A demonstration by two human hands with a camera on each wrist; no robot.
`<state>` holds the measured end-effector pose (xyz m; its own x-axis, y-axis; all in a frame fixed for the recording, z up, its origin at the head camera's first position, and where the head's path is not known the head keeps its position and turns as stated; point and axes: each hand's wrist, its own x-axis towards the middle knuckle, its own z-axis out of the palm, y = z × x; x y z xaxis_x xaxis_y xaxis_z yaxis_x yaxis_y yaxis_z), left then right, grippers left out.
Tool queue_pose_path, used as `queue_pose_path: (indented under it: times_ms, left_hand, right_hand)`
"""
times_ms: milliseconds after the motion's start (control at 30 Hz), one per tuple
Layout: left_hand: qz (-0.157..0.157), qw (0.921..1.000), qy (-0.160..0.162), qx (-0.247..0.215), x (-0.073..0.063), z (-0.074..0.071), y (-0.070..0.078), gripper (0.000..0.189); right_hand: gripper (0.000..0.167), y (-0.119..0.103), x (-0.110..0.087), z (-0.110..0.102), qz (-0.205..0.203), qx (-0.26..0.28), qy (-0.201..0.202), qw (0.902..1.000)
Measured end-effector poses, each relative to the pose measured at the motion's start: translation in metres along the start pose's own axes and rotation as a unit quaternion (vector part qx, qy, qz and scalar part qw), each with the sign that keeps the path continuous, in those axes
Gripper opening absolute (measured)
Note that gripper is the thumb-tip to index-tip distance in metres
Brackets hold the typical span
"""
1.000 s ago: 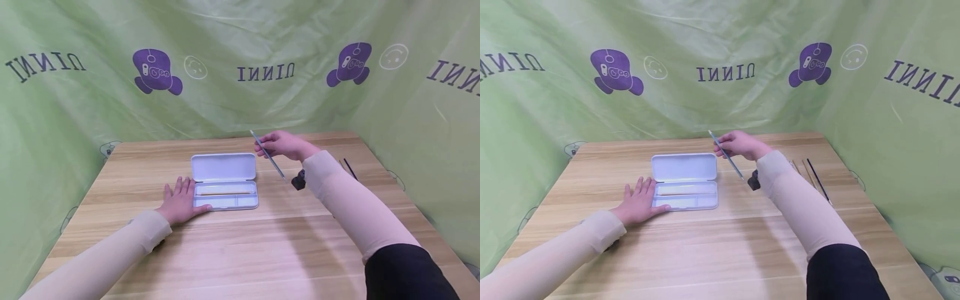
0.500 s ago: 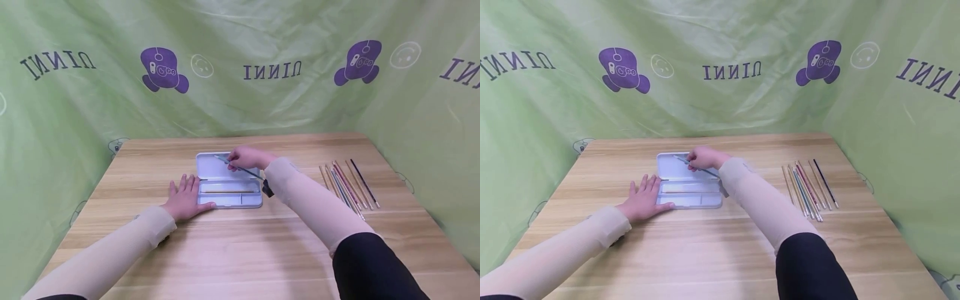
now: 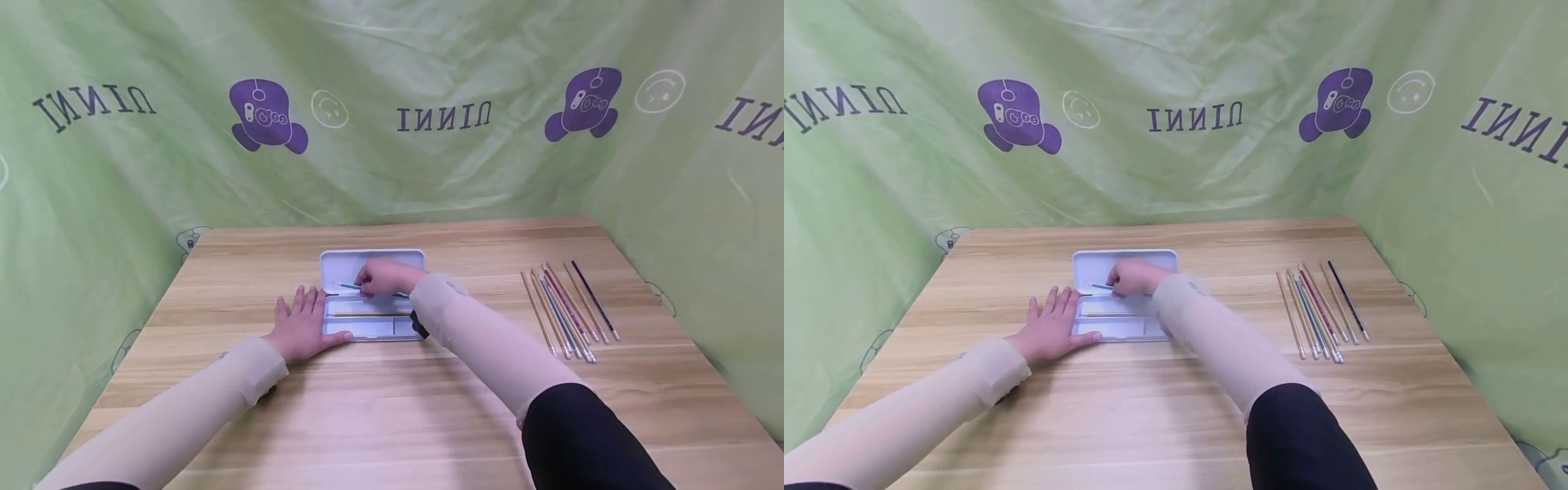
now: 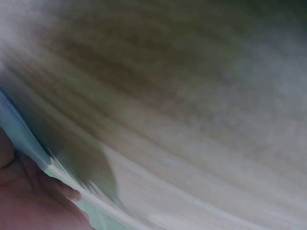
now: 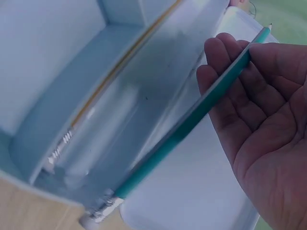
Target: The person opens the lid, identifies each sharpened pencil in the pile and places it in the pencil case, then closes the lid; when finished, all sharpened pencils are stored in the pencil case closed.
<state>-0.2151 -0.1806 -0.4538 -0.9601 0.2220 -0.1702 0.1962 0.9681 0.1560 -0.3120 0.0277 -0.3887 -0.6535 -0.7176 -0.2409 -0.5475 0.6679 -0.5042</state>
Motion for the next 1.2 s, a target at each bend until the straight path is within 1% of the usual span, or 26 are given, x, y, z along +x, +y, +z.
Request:
queue_pose_path:
  times_ms: [100,200,267,467,567,700,833,933,1067,1200]
  left_hand:
    - [0.004,1.0,0.004,-0.006,0.0,0.0,0.0,0.122]
    - [0.002,1.0,0.002,-0.006,0.002,0.003,0.0,0.122]
    - [0.002,1.0,0.002,-0.006,0.003,0.005,-0.001,0.123]
    - [0.006,1.0,0.003,-0.001,0.003,0.004,0.0,0.122]
    - [0.007,1.0,0.002,-0.003,0.003,0.003,0.0,0.121]
    - [0.007,0.9999,0.006,-0.008,0.002,0.004,-0.002,0.122]
    - [0.004,0.9999,0.002,-0.013,0.003,0.004,-0.002,0.123]
    - [0.005,0.9998,0.0,-0.017,0.002,0.003,-0.002,0.122]
    - [0.007,0.9998,0.003,-0.019,0.002,0.002,-0.002,0.12]
    - [0.01,0.9998,0.001,-0.018,0.001,0.002,-0.001,0.119]
  right_hand:
    - [0.024,-0.004,0.001,0.002,0.003,0.01,0.003,0.9999]
    - [0.025,-0.007,0.002,0.004,0.001,0.021,0.007,0.9997]
    - [0.024,-0.008,0.002,0.006,-0.005,0.014,0.008,0.9999]
    - [0.023,-0.004,0.003,0.013,-0.02,-0.047,0.006,0.9987]
    - [0.023,-0.001,0.003,0.014,-0.014,-0.047,0.007,0.9988]
    - [0.022,0.003,-0.001,0.012,-0.003,-0.029,0.014,0.9995]
    - [0.022,0.011,-0.012,0.005,0.004,-0.01,0.032,0.9994]
    - [0.022,0.021,-0.026,-0.002,0.01,0.021,0.048,0.9986]
    - [0.024,0.036,-0.048,-0.013,0.023,0.07,0.064,0.9952]
    - [0.027,0.051,-0.076,-0.023,0.032,0.098,0.078,0.9916]
